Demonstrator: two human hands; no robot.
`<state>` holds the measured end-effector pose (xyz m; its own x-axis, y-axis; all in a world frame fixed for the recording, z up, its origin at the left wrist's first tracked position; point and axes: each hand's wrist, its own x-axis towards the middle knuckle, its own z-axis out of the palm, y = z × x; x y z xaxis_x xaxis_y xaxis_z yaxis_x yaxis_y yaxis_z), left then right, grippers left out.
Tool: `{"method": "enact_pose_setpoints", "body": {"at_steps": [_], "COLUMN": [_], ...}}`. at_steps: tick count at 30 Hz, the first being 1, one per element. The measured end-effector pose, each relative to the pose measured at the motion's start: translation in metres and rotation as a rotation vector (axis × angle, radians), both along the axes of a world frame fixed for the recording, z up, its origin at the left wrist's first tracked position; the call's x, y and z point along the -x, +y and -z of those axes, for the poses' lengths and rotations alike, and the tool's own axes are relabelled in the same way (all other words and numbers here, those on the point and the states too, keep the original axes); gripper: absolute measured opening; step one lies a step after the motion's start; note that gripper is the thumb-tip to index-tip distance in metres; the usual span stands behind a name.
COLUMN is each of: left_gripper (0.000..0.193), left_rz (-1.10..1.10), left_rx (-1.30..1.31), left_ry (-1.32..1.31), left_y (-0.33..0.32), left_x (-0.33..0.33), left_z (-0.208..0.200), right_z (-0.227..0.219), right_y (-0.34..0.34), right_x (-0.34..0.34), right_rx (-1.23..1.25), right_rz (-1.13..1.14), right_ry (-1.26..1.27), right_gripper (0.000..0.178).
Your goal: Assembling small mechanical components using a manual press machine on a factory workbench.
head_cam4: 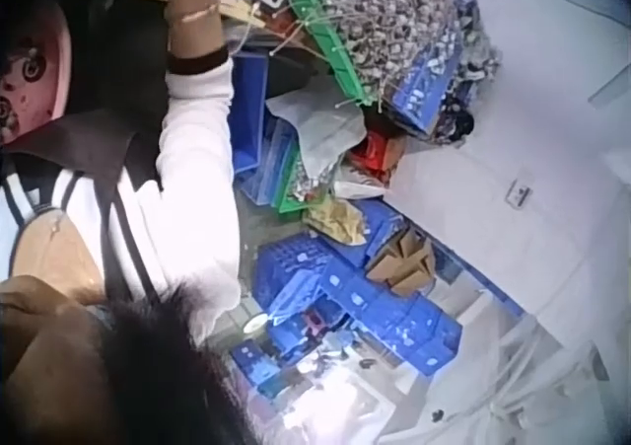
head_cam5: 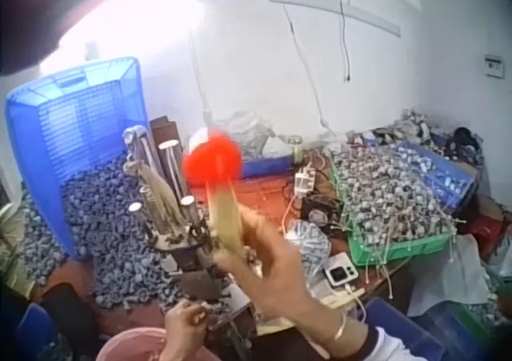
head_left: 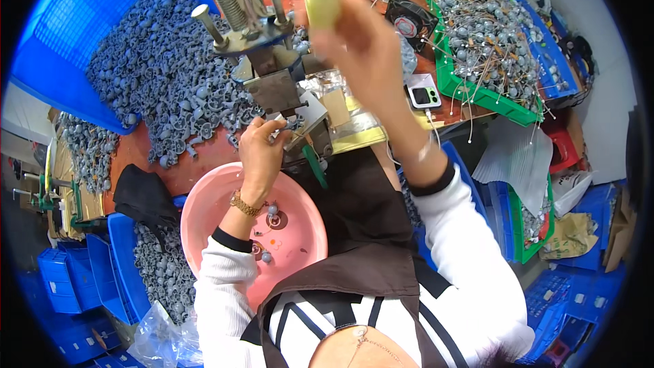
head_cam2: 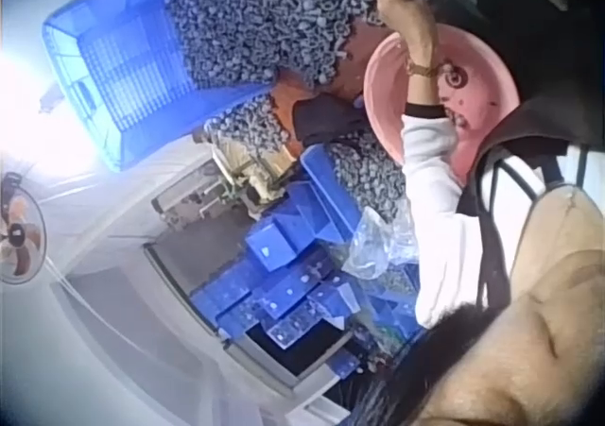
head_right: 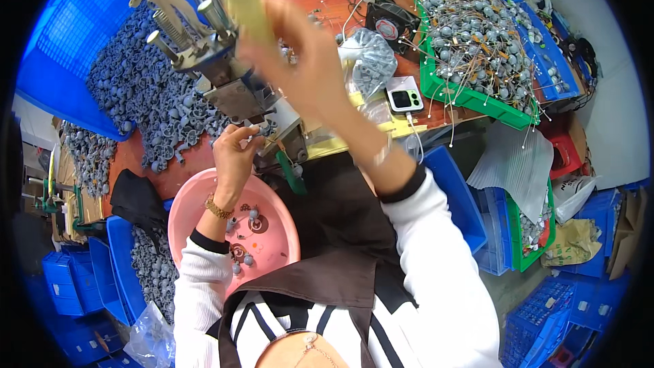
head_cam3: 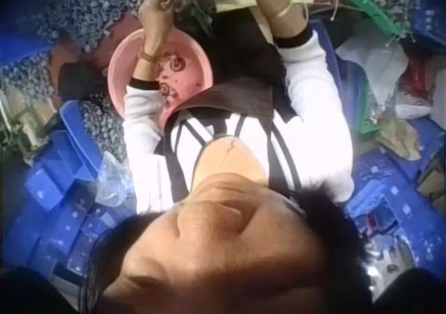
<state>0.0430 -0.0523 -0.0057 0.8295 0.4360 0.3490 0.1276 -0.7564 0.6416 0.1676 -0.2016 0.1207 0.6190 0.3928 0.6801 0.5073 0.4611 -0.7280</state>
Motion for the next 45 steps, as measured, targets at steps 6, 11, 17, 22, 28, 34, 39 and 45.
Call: {"method": "enact_pose_setpoints", "body": {"at_steps": [6,11,17,22,28,34,39,45], "left_gripper": [0.016,0.026,0.032,0.016,0.017,0.021,0.024,0.025], "left_rz": [0.002,0.179,0.274,0.181,-0.094,-0.230,-0.074,-0.077], "left_rx": [-0.166,0.011,0.637,0.452,-0.240,-0.409,-0.612,-0.636], "left_ry": [0.017,0.178,0.342,0.487,0.092,0.292,0.241,0.120], "left_y": [-0.001,0.006,0.008,0.074,0.105,0.147,0.153,0.137], "left_x": [0.006,0.037,0.106,0.169,0.094,0.037,0.039,0.045], "left_z": [-0.008,-0.027,-0.084,-0.086,-0.024,0.017,0.025,0.015], "right_z": [0.059,0.022,0.151,0.126,0.042,0.018,0.025,0.041], "right_y": [-0.040,0.000,0.056,0.050,0.028,-0.010,-0.048,-0.062], "right_x": [0.028,-0.074,-0.208,-0.220,-0.148,-0.079,-0.034,0.003], "right_rx": [0.080,0.139,1.194,0.871,0.128,0.064,0.044,0.066], "right_rz": [0.112,0.085,0.763,0.514,0.222,0.157,0.183,0.171], "right_ry": [-0.678,-0.191,-0.354,-0.164,0.202,0.253,0.319,0.306], "right_gripper": [0.026,0.037,0.024,0.026,0.018,0.019,0.019,0.021]}}
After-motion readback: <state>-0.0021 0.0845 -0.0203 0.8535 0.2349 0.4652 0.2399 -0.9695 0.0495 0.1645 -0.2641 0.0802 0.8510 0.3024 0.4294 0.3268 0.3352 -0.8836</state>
